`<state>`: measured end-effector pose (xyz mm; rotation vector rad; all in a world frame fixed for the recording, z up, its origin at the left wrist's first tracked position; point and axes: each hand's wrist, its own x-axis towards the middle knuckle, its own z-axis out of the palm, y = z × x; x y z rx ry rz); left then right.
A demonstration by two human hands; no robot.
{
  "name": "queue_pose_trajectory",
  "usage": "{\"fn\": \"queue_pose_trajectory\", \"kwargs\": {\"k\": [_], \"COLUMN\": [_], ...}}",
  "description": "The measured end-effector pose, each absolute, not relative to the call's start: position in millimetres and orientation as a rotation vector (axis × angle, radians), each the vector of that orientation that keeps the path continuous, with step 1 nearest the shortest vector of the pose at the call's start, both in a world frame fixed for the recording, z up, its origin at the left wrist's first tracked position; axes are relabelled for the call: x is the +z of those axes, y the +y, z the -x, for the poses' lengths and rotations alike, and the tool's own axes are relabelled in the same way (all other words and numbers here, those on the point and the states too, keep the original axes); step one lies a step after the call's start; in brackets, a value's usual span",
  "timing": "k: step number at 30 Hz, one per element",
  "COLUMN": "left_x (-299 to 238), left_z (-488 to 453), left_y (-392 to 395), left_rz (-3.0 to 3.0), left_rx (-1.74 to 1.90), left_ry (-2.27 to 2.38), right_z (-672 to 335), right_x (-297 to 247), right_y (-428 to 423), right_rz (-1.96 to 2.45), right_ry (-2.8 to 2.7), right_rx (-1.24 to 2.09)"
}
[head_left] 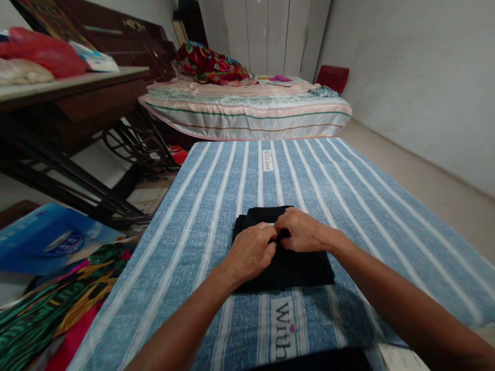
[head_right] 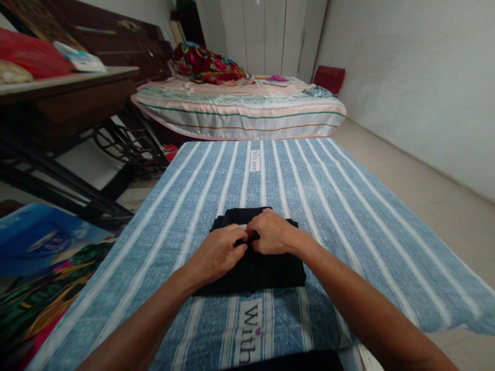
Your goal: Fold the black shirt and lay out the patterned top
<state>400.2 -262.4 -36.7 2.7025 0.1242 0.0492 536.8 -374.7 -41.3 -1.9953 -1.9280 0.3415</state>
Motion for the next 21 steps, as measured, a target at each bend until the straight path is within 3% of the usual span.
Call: {"fn": "queue_pose_trajectory", "kwargs": {"k": [15, 21], "left_x": [-43.2, -39.1], "left_z": [-402.8, -402.2], "left_y": [-267.1, -266.1], "left_rz": [-2.787, -2.722], "left_rx": [0.050, 0.074], "left_ry": [0.208, 0.164], "right_z": [-496.3, -490.5], "right_x": [-109.0, -98.3], "right_y": [-443.2, -426.6], "right_rz": [1.968, 2.021], "right_ry": [-1.358, -1.394], "right_rx": [-0.338, -0.422]}}
